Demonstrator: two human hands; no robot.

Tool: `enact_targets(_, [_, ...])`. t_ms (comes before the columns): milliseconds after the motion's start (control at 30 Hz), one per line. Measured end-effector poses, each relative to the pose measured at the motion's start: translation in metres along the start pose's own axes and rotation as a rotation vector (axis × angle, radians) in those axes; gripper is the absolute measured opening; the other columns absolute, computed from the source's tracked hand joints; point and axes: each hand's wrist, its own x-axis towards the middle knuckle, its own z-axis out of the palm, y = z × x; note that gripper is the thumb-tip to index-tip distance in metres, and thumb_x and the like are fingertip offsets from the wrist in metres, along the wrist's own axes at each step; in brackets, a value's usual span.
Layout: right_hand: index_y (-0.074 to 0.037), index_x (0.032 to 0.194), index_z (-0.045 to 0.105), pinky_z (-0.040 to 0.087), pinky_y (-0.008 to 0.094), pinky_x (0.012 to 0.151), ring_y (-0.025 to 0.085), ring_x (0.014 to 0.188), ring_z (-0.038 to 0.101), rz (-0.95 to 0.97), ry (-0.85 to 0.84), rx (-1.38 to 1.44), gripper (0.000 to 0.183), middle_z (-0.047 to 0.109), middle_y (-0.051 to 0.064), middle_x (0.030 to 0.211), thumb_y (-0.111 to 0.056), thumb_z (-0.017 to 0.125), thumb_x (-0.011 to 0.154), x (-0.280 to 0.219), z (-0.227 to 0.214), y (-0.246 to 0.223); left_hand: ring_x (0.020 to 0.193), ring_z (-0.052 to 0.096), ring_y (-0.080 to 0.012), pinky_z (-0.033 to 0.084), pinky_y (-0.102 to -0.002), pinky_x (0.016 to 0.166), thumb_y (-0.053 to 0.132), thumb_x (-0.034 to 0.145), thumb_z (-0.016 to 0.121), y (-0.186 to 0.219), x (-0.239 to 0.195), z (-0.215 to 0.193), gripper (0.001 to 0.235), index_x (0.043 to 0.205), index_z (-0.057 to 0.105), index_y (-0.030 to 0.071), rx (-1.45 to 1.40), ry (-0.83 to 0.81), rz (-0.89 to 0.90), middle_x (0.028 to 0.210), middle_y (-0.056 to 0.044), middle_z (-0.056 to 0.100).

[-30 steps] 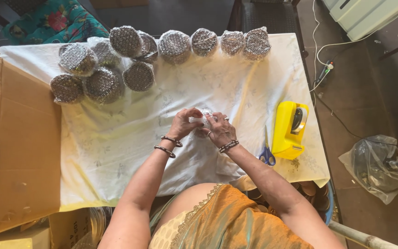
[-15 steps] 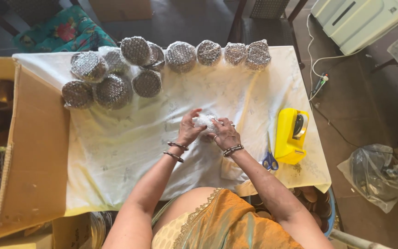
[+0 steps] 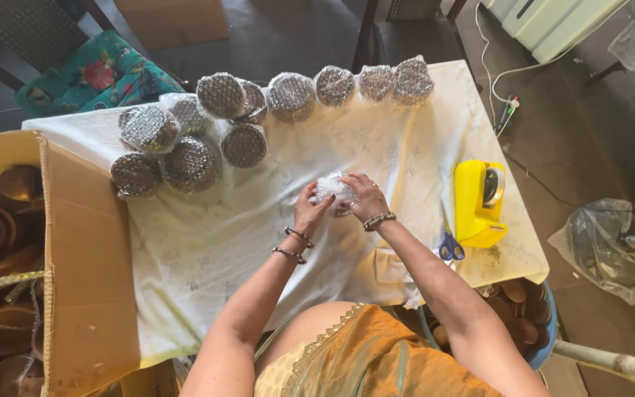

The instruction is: The person wraps a small, round, brown object in bubble wrap. They use scissors to cut the bubble wrap and a tape dispenser to secure it. The wrapped object is then placed on a table with other similarly wrapped items.

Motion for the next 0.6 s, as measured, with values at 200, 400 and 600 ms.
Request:
enact_targets(200, [-0.022, 0.140, 0.059, 0.044, 0.040, 0.111, 0.027, 0.135, 0.051, 0.045, -0.054, 0.016, 0.065, 0.049, 0.003, 0.150, -0.023, 0.083, 0.079, 0.001, 0.013, 0.007, 0.117, 0.060, -0.0305, 0.056, -0.040, 0.090, 0.026, 0.076, 0.087, 0.053, -0.031, -0.016, 0.079, 0.143, 0.047, 0.010, 0.285, 0.180, 0.472, 0.135, -0.018, 0.057])
enact_targets(400, [-0.028, 0.148, 0.047, 0.044, 0.042, 0.111, 0.029, 0.138, 0.048, 0.077, -0.133, -0.056, 0.081, 0.043, 0.006, 0.155, -0.027, 0.086, 0.077, 0.008, 0.014, 0.013, 0.109, 0.062, -0.0265, 0.052, -0.041, 0.088, 0.024, 0.078, 0.084, 0.066, -0.038, -0.013, 0.035, 0.108, 0.067, 0.018, 0.692, 0.154, 0.587, 0.110, -0.003, 0.066])
enact_targets(600, [-0.021, 0.142, 0.042, 0.054, 0.046, 0.090, 0.037, 0.124, 0.053, 0.170, 0.022, -0.129, 0.097, 0.043, 0.015, 0.143, -0.035, 0.093, 0.061, 0.002, -0.017, -0.036, 0.103, 0.062, -0.0248, 0.052, -0.039, 0.085, 0.027, 0.078, 0.084, 0.076, -0.042, -0.024, 0.018, 0.091, 0.077, 0.016, 0.661, 0.121, 0.497, 0.098, -0.001, 0.069])
